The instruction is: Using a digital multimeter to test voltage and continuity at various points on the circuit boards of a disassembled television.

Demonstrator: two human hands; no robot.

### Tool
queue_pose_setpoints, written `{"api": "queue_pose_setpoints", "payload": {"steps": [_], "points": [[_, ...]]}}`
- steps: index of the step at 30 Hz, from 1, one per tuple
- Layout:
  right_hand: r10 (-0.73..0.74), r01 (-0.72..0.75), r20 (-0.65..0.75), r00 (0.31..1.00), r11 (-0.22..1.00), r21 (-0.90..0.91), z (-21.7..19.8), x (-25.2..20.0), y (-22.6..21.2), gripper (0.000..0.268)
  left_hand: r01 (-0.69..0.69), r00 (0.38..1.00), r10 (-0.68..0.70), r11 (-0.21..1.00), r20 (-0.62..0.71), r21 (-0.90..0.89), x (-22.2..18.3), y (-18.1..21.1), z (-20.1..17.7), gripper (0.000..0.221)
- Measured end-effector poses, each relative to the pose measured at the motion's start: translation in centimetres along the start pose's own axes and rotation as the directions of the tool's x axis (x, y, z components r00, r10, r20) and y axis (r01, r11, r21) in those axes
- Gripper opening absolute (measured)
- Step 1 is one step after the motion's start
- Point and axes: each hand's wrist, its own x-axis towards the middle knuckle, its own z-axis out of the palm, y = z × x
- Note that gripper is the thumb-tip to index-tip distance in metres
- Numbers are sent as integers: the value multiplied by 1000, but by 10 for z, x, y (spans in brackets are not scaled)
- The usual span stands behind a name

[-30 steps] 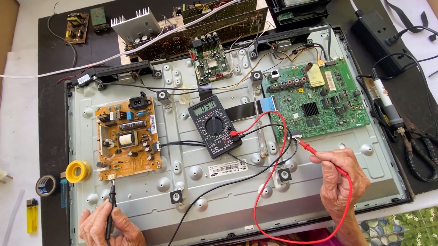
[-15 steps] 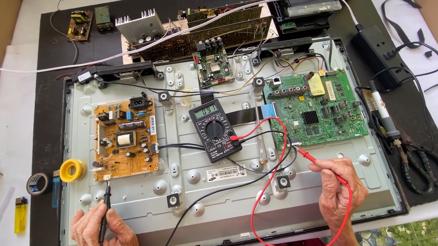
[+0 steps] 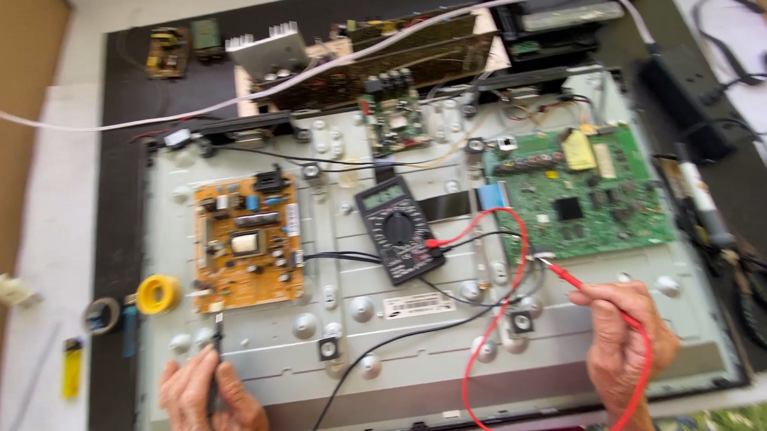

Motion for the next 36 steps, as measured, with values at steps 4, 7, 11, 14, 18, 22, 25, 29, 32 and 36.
{"api": "queue_pose_setpoints", "payload": {"steps": [4,7,11,14,18,22,25,29,32,36], "points": [[16,-16,3,1000,999,38,3,-10,6,17,42,999,-41,999,-29,28,12,11,-1,14],[23,-23,22,999,999,26,1,-11,6,28,33,998,-34,999,-57,-12,11,6,3,12],[56,-56,14,998,998,1,2,-15,16,30,26,998,-25,1000,-51,5,8,4,4,12],[32,-31,-20,999,999,40,4,-15,20,26,30,998,-30,1000,-47,8,6,2,5,12],[77,-77,-17,997,996,36,5,-12,15,41,50,998,-49,999,-42,9,1,-1,4,13],[150,-151,-19,988,986,-65,4,-17,22,34,39,998,-39,999,-50,3,4,0,4,13],[100,-100,3,995,994,-38,4,-16,24,25,37,998,-37,999,-48,1,4,-1,4,13],[36,-35,-1,999,997,65,6,-14,23,30,46,997,-46,999,-61,2,1,-1,4,13],[27,-26,-10,1000,995,98,6,-15,27,29,53,996,-53,999,-74,-2,0,-1,3,13],[47,-47,6,999,994,97,6,-17,30,25,58,996,-58,998,-68,-2,0,-1,5,12]]}}
